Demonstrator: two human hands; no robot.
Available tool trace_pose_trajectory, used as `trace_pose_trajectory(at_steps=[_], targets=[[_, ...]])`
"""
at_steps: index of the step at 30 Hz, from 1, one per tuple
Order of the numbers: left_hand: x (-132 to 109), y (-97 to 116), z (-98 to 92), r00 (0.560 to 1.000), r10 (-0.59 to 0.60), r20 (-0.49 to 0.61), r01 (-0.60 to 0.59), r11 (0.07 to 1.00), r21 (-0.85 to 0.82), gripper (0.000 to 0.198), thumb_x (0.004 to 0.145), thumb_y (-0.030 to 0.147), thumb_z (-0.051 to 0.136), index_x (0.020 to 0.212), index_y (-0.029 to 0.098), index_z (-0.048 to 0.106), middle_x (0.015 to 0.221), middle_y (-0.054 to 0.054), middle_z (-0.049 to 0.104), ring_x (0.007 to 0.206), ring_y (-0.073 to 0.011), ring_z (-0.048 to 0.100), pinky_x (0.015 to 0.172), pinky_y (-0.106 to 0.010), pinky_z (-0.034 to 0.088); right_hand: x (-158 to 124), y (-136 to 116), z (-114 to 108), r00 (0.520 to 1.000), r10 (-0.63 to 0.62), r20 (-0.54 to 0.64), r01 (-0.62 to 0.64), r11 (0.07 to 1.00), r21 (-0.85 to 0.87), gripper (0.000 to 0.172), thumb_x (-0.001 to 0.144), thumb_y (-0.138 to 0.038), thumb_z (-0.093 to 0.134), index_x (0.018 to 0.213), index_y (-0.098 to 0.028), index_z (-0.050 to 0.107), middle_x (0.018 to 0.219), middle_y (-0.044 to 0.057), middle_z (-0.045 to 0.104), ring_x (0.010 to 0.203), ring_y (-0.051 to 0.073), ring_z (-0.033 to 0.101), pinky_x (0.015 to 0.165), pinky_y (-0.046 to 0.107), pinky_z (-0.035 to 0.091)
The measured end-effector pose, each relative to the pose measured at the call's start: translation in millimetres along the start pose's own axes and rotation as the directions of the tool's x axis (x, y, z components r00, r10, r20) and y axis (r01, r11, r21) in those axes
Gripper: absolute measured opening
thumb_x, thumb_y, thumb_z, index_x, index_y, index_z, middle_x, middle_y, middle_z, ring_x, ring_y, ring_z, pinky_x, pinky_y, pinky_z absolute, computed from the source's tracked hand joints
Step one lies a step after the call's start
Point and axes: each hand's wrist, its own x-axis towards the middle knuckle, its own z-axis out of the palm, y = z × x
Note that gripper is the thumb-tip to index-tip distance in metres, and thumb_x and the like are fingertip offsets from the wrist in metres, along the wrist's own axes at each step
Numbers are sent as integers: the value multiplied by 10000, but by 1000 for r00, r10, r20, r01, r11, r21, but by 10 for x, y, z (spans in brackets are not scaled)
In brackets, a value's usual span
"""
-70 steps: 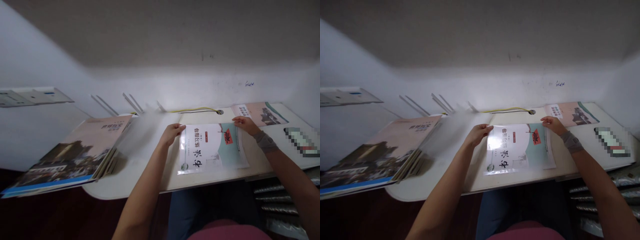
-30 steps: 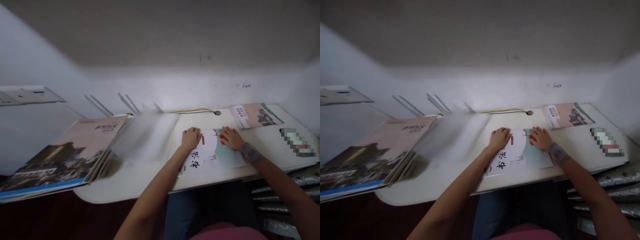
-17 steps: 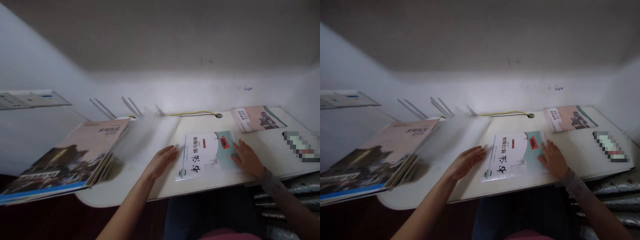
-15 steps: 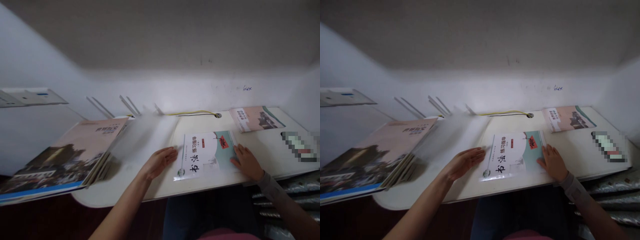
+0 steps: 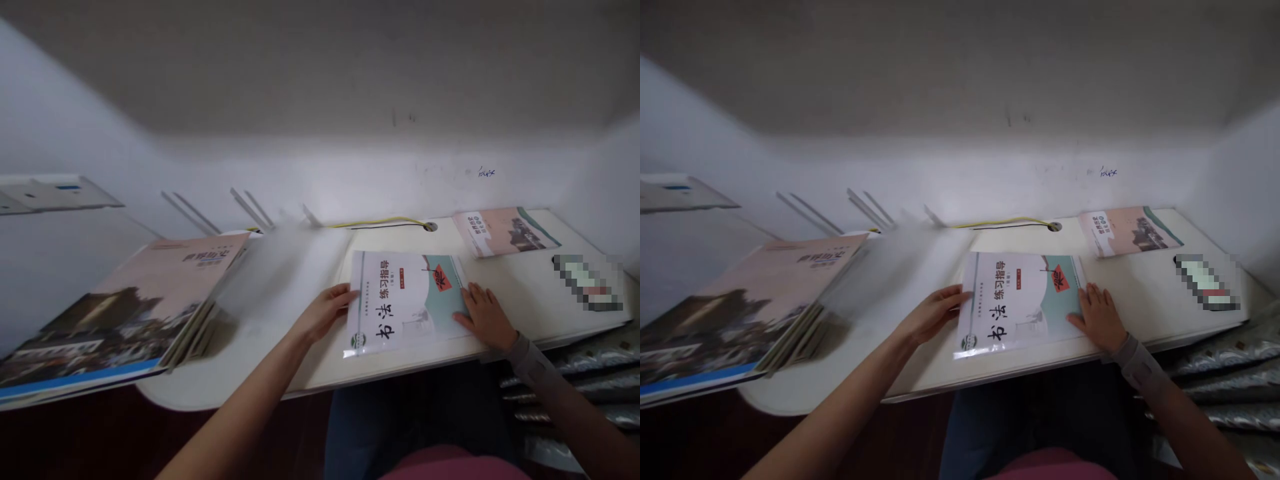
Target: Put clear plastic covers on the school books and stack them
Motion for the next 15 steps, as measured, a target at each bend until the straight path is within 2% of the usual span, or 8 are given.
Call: trace_pose_trajectory(at_steps=[3, 5, 7, 8, 10, 12, 14, 15], targets=[[-38, -57, 70, 999, 39, 28, -41, 995, 96, 326, 681, 223, 690, 980, 184, 565, 877, -61, 682, 779, -216, 653, 646, -314, 541, 19, 102, 4, 1000, 9, -3, -8, 984, 179, 609, 905, -529, 322, 1280, -77, 484, 1316, 236, 490, 1241, 335, 432, 989, 527, 344], [-28, -86, 77, 999, 51, 12, -51, 998, 22, 379, 664, 190, 694, 1001, 185, 522, 879, -61, 686, 767, -224, 667, 639, -328, 555, 15, 212, -9, 997, 56, -44, -37, 931, 363, 576, 914, -513, 313, 1297, -112, 468, 1313, 200, 507, 1231, 296, 456, 988, 493, 377], [28, -82, 81, 998, 54, 11, -53, 993, -108, 413, 639, 135, 698, 996, 184, 497, 890, -62, 688, 756, -223, 675, 656, -343, 566, -20, 331, -34, 974, 200, -107, -112, 833, 542, 527, 919, -488, 327, 1298, -148, 464, 1301, 169, 526, 1209, 259, 484, 986, 456, 402], [79, -66, 98, 998, 60, 20, -56, 984, -171, 419, 630, 105, 695, 988, 184, 492, 902, -63, 688, 755, -218, 677, 664, -347, 570, -52, 382, -47, 945, 298, -133, -157, 772, 617, 496, 920, -474, 338, 1283, -164, 475, 1285, 157, 540, 1190, 247, 501, 983, 448, 407], [233, -7, 200, 995, 86, 52, -69, 961, -266, 406, 629, 56, 677, 965, 183, 489, 917, -59, 686, 757, -203, 677, 677, -343, 573, -135, 449, -66, 853, 491, -174, -210, 629, 748, 431, 928, -442, 342, 1233, -187, 506, 1228, 135, 571, 1126, 230, 542, 953, 445, 432], [460, 77, 431, 989, 116, 88, -82, 941, -328, 372, 647, 23, 650, 946, 179, 493, 914, -52, 681, 767, -184, 672, 690, -326, 568, -226, 452, -70, 709, 660, -249, -172, 504, 846, 390, 938, -412, 324, 1198, -190, 510, 1173, 122, 577, 1060, 215, 568, 893, 435, 470], [742, 169, 802, 985, 124, 120, -73, 930, -361, 329, 690, 24, 627, 959, 170, 506, 919, -53, 671, 788, -170, 661, 702, -314, 559, -305, 396, -62, 537, 767, -352, -105, 474, 874, 357, 938, -386, 330, 1187, -188, 492, 1141, 116, 559, 1022, 207, 568, 856, 426, 482], [894, 212, 1029, 986, 111, 125, -58, 927, -371, 295, 726, 46, 619, 975, 164, 514, 937, -59, 661, 804, -165, 652, 711, -314, 553, -334, 354, -56, 483, 781, -396, -94, 495, 864, 339, 934, -373, 346, 1178, -186, 489, 1121, 114, 553, 1011, 208, 564, 852, 427, 479]])
